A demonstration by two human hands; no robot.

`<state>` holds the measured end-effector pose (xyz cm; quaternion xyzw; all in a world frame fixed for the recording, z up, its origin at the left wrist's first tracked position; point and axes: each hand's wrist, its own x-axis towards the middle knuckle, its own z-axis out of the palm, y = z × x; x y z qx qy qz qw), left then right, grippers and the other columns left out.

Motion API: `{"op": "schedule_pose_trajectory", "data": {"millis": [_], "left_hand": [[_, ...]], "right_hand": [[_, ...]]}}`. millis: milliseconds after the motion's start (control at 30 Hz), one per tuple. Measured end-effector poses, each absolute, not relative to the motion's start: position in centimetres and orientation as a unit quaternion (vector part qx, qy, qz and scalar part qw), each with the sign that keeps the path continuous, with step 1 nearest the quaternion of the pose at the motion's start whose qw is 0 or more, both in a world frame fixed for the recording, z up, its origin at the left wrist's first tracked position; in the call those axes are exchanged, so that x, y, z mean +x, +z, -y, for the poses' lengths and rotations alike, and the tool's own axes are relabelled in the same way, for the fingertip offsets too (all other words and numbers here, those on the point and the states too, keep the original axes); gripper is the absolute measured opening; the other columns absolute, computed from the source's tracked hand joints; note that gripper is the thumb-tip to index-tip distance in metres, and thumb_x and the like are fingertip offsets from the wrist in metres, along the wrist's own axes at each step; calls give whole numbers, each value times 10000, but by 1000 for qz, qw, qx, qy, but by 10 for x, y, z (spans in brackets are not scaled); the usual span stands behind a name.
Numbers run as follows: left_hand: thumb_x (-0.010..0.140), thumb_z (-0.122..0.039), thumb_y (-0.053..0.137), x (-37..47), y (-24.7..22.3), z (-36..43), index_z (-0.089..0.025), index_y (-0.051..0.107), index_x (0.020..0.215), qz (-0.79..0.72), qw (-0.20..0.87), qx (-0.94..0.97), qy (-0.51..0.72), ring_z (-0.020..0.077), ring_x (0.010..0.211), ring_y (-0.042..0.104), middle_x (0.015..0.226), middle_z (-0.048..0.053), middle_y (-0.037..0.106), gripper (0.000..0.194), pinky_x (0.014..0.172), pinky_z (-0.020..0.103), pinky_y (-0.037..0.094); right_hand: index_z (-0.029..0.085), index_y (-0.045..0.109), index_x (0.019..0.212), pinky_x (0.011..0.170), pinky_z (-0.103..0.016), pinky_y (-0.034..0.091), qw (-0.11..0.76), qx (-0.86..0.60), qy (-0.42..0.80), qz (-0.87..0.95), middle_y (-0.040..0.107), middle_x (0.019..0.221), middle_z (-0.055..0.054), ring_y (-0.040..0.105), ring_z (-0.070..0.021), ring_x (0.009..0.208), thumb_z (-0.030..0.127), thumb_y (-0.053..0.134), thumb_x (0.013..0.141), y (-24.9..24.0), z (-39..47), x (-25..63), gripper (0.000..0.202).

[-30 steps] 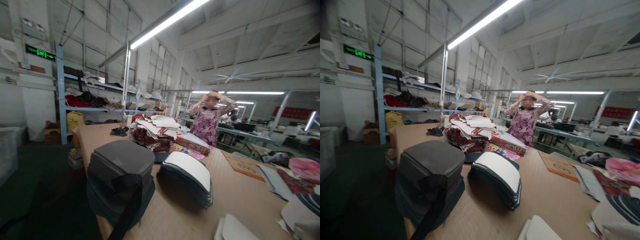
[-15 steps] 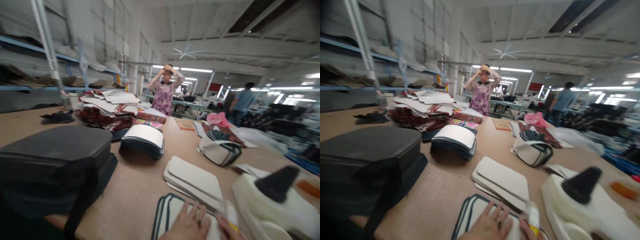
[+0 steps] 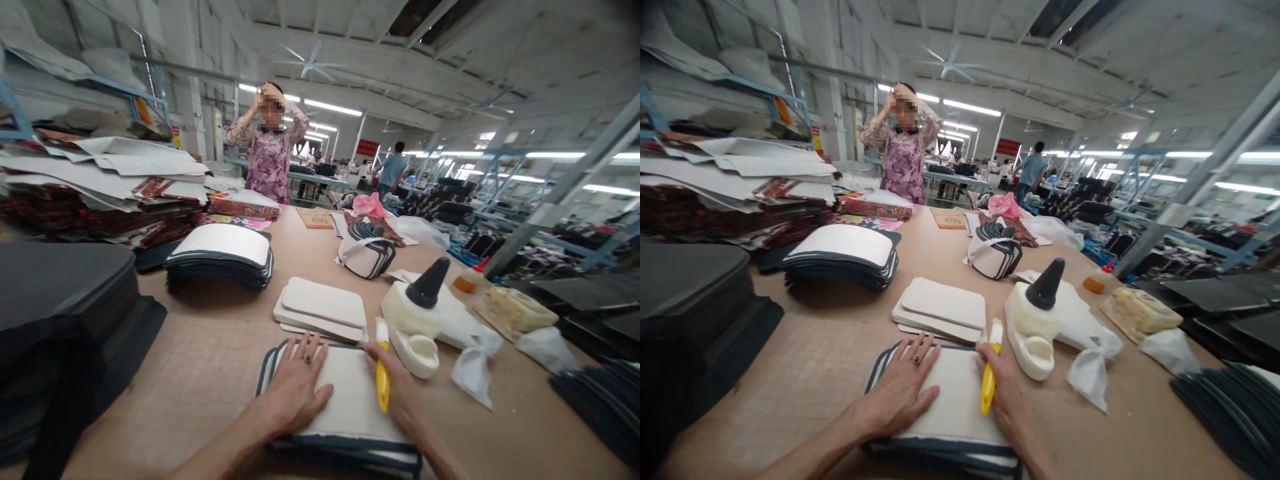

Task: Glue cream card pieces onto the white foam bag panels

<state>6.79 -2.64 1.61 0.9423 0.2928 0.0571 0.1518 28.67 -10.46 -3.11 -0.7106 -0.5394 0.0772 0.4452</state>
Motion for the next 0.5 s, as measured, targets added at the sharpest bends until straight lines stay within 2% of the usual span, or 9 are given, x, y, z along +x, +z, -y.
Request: {"op": "schedule_pose_trajectory", "data": {"millis": [200,333,433,500], "left_hand": [[848,-428,432,67,14,28,-184,259,1405,-294,156,942,40,287,1367,90,1486,139,169,632,1090,533,71],[860,-421,409,67,20,27,-165,275,1398,-301,169,938,36,287,1366,110,1486,139,178,611,1089,517,88],[878,-426,380,65,32,22,-157,250,1403,-290,197,935,51,270,1366,124,1488,130,184,604,1085,493,113],[894,-412,358,65,40,14,-156,262,1391,-282,222,930,74,257,1351,189,1467,128,260,567,1078,491,118]], "right_hand": [[222,654,1020,912,-447,407,425,-708,89,557,630,1073,-112,547,-277,1033,421,466,831,-44,103,287,332],[223,652,982,885,-412,436,428,-705,105,555,653,1026,-90,583,-262,986,441,489,802,-26,102,283,327],[214,613,1059,938,-389,403,444,-715,97,531,626,1110,-84,551,-247,1066,463,459,814,-10,110,284,383],[200,574,1125,969,-406,371,455,-734,83,498,589,1181,-97,508,-257,1128,478,433,827,-5,121,286,431]]}}
